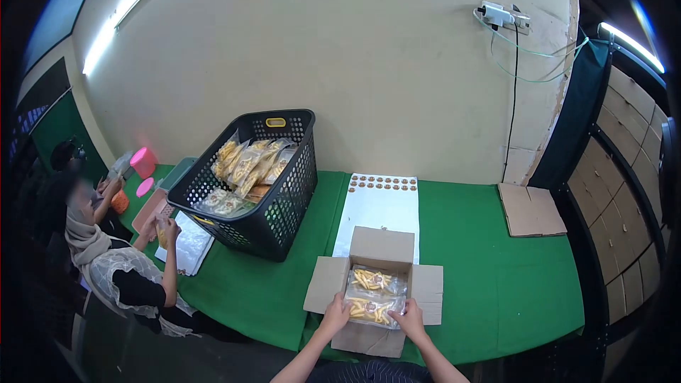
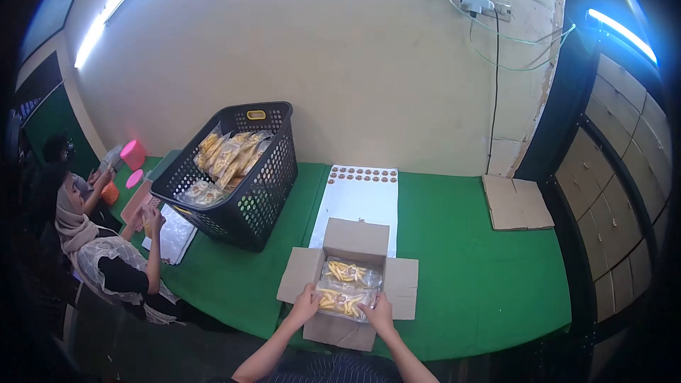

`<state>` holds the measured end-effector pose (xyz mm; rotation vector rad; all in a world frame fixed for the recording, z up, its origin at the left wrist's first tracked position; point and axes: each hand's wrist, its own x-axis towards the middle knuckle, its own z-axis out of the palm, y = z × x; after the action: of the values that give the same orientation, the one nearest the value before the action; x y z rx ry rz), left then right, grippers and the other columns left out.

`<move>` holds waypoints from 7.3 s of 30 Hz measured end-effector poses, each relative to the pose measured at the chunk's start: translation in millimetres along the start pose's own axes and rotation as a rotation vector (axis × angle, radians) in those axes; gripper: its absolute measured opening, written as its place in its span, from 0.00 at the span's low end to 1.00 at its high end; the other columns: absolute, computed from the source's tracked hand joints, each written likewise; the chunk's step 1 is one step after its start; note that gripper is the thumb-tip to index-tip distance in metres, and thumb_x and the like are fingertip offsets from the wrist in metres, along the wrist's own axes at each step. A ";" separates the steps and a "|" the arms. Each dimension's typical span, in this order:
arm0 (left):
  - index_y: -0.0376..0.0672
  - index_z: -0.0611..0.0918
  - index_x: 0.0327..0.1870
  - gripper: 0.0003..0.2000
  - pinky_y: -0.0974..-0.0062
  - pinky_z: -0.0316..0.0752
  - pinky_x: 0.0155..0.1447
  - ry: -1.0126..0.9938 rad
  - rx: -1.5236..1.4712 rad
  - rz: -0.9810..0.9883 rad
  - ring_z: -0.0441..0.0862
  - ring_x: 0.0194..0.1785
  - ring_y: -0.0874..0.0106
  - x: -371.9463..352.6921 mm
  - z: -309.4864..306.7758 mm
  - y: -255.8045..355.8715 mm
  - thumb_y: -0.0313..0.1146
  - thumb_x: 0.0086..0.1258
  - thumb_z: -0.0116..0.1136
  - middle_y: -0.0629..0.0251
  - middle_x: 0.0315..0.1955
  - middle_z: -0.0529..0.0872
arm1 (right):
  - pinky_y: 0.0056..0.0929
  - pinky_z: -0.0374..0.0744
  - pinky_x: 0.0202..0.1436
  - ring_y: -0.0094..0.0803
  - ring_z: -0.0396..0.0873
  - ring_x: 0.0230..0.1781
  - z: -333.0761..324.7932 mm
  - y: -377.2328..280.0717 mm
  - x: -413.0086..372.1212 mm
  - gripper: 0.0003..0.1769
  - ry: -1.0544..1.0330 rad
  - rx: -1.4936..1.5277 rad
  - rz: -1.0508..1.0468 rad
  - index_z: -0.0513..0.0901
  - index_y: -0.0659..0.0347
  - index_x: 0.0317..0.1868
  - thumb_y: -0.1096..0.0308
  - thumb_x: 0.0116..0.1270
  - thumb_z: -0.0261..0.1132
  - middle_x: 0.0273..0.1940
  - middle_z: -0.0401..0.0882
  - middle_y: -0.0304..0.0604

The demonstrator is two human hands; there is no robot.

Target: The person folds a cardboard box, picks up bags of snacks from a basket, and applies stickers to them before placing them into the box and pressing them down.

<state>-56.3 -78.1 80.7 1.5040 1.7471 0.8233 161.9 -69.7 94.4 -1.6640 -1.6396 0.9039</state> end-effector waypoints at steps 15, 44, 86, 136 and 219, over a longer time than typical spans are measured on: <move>0.23 0.49 0.61 0.35 0.63 0.51 0.66 -0.063 0.219 0.068 0.52 0.64 0.47 61.7 63.6 -34.3 0.39 0.61 0.50 0.35 0.61 0.50 | 0.50 0.54 0.63 0.64 0.42 0.63 72.0 34.1 33.7 0.40 -0.027 -0.357 -0.065 0.55 0.71 0.59 0.68 0.49 0.65 0.62 0.35 0.72; 0.41 0.55 0.64 0.35 0.47 0.41 0.64 -0.120 0.493 0.251 0.41 0.68 0.52 62.4 69.8 -26.3 0.50 0.59 0.51 0.51 0.64 0.48 | 0.52 0.50 0.62 0.60 0.48 0.61 77.1 36.5 42.7 0.37 -0.032 -0.278 -0.206 0.58 0.70 0.58 0.63 0.49 0.62 0.59 0.48 0.69; 0.51 0.73 0.14 0.08 0.74 0.60 0.53 0.970 0.260 0.855 0.70 0.27 0.78 123.6 -320.1 -41.2 0.35 0.53 0.48 0.76 0.16 0.72 | 0.19 0.70 0.33 0.22 0.70 0.28 187.4 -418.8 206.7 0.08 0.184 0.529 -0.755 0.74 0.67 0.31 0.81 0.60 0.47 0.30 0.72 0.39; 0.50 0.77 0.22 0.04 0.70 0.56 0.53 0.890 0.295 0.850 0.73 0.33 0.75 119.2 -314.4 -47.7 0.34 0.51 0.49 0.74 0.22 0.76 | 0.30 0.80 0.37 0.34 0.79 0.37 83.7 -346.0 159.9 0.07 0.010 1.079 -0.288 0.72 0.64 0.40 0.71 0.64 0.52 0.37 0.77 0.47; 0.36 0.79 0.32 0.13 0.83 0.60 0.22 -0.086 -0.320 0.182 0.65 0.20 0.84 21.8 -45.7 102.5 0.39 0.60 0.58 0.71 0.18 0.73 | 0.17 0.71 0.32 0.18 0.73 0.32 -32.9 -109.0 31.3 0.13 -0.274 0.702 -0.066 0.75 0.66 0.40 0.65 0.60 0.60 0.32 0.76 0.36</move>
<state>-38.6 -44.4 188.5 1.4691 1.3552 1.0591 126.6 -34.0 201.3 -1.0282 -1.3007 1.5085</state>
